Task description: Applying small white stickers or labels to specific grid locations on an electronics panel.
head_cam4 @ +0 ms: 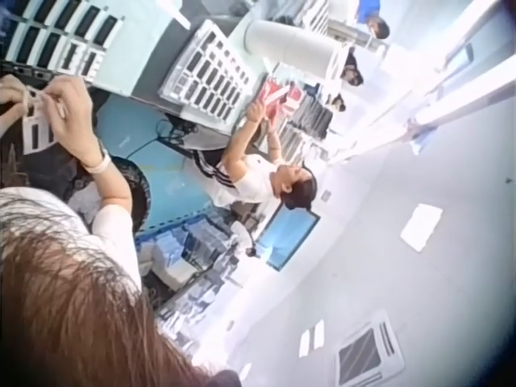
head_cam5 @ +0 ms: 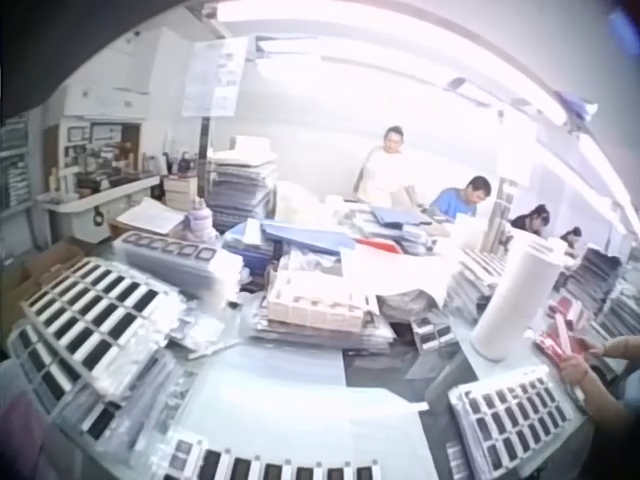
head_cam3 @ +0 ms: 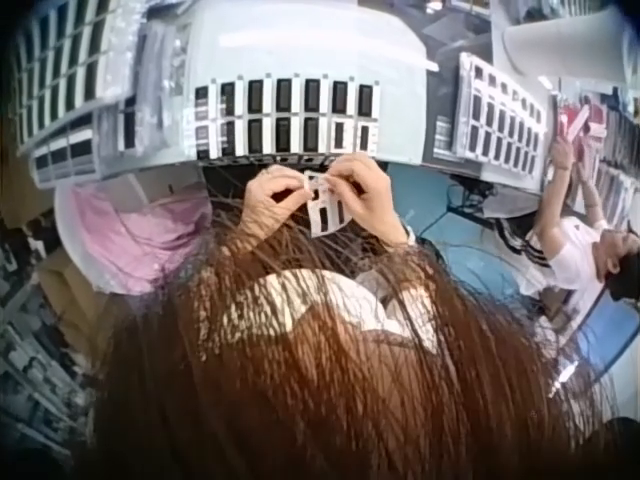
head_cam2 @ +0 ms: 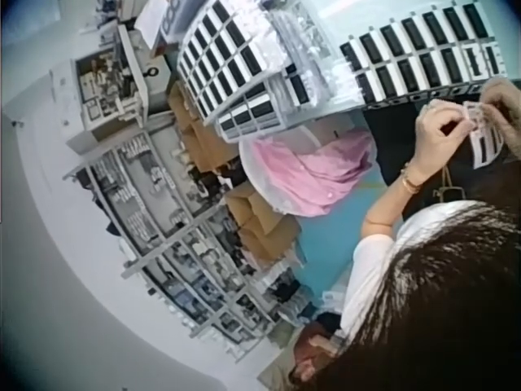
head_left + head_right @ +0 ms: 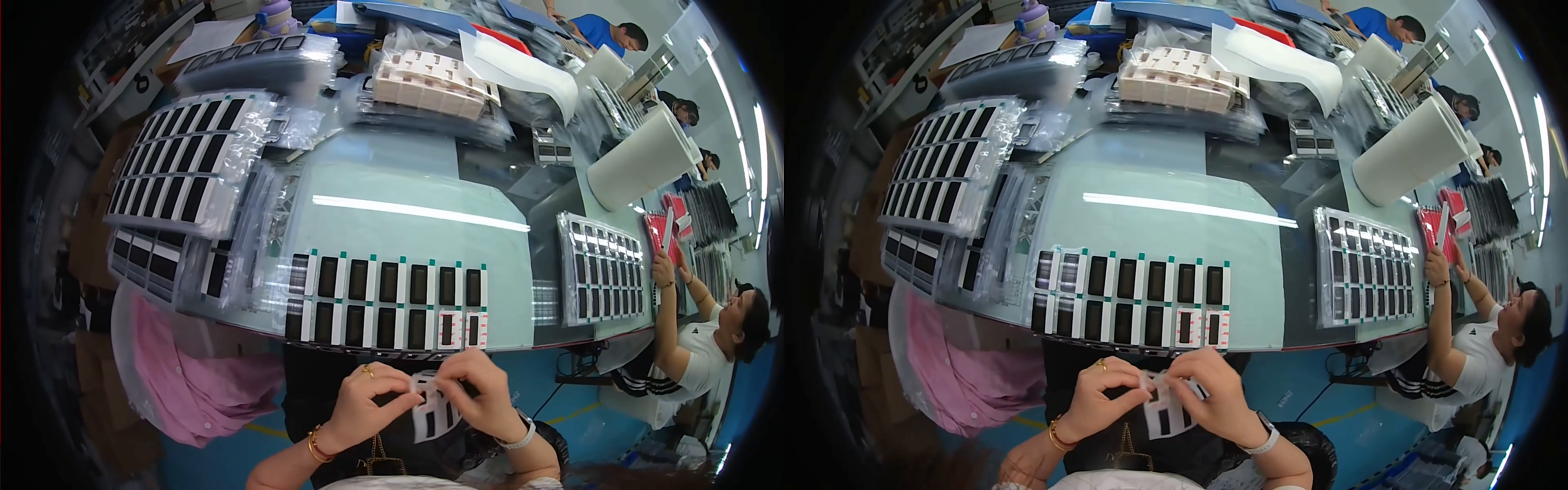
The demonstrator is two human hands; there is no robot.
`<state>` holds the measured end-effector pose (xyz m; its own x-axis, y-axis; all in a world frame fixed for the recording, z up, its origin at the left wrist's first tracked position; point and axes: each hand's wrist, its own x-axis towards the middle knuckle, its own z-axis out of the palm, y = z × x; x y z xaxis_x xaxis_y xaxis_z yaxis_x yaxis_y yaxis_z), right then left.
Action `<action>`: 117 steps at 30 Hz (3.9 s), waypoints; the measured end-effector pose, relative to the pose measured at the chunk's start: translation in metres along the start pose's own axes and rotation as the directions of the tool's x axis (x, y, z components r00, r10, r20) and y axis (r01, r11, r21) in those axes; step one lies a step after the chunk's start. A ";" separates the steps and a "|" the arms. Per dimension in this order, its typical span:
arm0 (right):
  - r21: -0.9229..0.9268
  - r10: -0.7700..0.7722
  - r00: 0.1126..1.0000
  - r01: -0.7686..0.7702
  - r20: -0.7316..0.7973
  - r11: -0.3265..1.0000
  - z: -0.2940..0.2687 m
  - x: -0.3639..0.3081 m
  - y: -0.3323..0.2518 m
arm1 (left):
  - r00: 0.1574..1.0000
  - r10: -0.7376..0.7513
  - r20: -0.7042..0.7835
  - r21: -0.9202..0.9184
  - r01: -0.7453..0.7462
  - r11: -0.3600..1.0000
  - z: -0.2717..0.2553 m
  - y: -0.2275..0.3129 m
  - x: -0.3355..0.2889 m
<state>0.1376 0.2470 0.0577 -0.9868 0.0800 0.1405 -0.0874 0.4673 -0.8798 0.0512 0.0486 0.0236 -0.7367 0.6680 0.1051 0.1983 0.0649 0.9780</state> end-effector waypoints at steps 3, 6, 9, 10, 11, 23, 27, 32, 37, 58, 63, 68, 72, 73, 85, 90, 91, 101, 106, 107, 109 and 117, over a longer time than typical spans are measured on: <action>0.301 0.275 0.943 -0.211 -0.187 0.930 -0.006 0.001 0.008 | 0.993 -0.006 -0.118 0.081 0.016 0.997 -0.009 -0.016 -0.009; 0.433 0.362 0.909 -0.248 -0.204 0.867 -0.006 0.018 0.017 | 0.981 -0.136 -0.138 -0.024 0.134 0.991 -0.011 -0.013 -0.011; 0.384 0.358 0.915 -0.268 -0.186 0.884 0.002 0.031 0.030 | 0.985 -0.133 -0.111 0.065 0.141 0.988 -0.005 -0.014 -0.011; 0.384 0.358 0.916 -0.269 -0.182 0.883 0.004 0.033 0.033 | 0.986 -0.139 -0.087 0.132 0.150 0.980 -0.004 -0.014 -0.010; 0.348 0.348 0.922 -0.274 -0.171 0.896 0.007 0.035 0.036 | 0.994 -0.063 -0.085 0.171 0.077 0.982 -0.003 -0.016 -0.008; 0.172 0.259 0.957 -0.236 -0.128 0.956 0.012 0.041 0.042 | 0.993 0.084 -0.087 0.399 -0.043 0.916 0.000 -0.016 -0.001; 0.162 0.284 0.951 -0.263 -0.125 0.951 0.012 0.042 0.040 | 0.987 0.129 -0.091 0.430 -0.078 0.899 0.000 -0.018 0.000; 0.128 0.253 0.959 -0.237 -0.130 0.963 0.011 0.044 0.040 | 0.988 0.147 -0.051 0.538 -0.097 0.837 0.000 -0.019 0.000; 0.152 0.252 0.958 -0.231 -0.138 0.961 0.012 0.045 0.039 | 0.988 0.155 -0.009 0.618 -0.117 0.778 -0.001 -0.020 0.000; -0.034 0.129 0.977 -0.137 -0.170 0.990 0.010 0.042 0.040 | 0.990 0.130 0.058 0.613 -0.138 0.778 0.011 -0.019 0.009; -0.363 -0.063 0.975 -0.019 -0.212 0.931 0.008 0.046 0.035 | 0.989 0.135 0.061 0.603 -0.145 0.785 0.015 -0.020 0.006; -0.373 -0.037 0.980 -0.038 -0.193 0.927 0.008 0.049 0.037 | 0.994 0.102 0.044 0.569 -0.109 0.815 0.009 -0.016 0.004; -0.454 -0.108 0.979 0.018 -0.173 0.891 0.011 0.055 0.034 | 0.995 0.096 0.025 0.582 -0.092 0.808 0.008 -0.022 0.000; -0.474 -0.126 0.978 0.033 -0.165 0.880 0.010 0.056 0.033 | 0.994 0.111 0.021 0.582 -0.102 0.807 0.008 -0.023 0.001; -0.700 -0.137 0.977 -0.016 -0.162 0.713 0.010 0.060 0.022 | 0.991 0.017 0.129 0.684 -0.101 0.722 0.005 -0.005 0.013; -0.752 -0.186 0.980 0.071 -0.069 0.655 0.009 0.044 0.026 | 0.989 0.000 0.150 0.697 -0.106 0.709 0.004 -0.005 0.016; -0.756 -0.183 0.983 0.109 -0.015 0.645 0.012 0.038 0.026 | 0.989 0.021 0.147 0.705 -0.120 0.699 0.004 -0.006 0.016; 0.217 -0.023 0.972 -0.029 0.235 0.976 -0.007 -0.008 -0.006 | 0.917 0.387 0.094 0.174 -0.398 0.901 0.007 0.023 0.004; 0.108 0.250 0.788 -0.370 0.563 0.923 -0.043 -0.049 0.001 | 0.840 0.518 -0.164 -0.126 -0.538 0.833 0.060 0.001 -0.015; 0.037 0.300 0.903 -0.326 0.308 0.944 -0.063 -0.061 0.007 | 0.740 0.658 -0.138 0.008 -0.663 0.748 0.041 0.040 0.017; -0.167 0.365 0.908 -0.400 -0.206 0.901 -0.114 -0.083 0.016 | 0.845 0.513 0.148 0.197 -0.534 0.822 0.011 0.005 0.007; -0.547 0.275 0.523 -0.837 -0.807 -0.012 -0.228 -0.404 0.126 | 0.885 0.210 -0.416 0.583 0.082 0.809 -0.073 -0.025 -0.019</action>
<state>0.5561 0.4741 -0.0068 -0.4303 0.8807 0.1979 0.9016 0.4088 0.1412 0.0129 -0.0200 0.0104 -0.8790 0.2966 0.3732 0.4767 0.5390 0.6945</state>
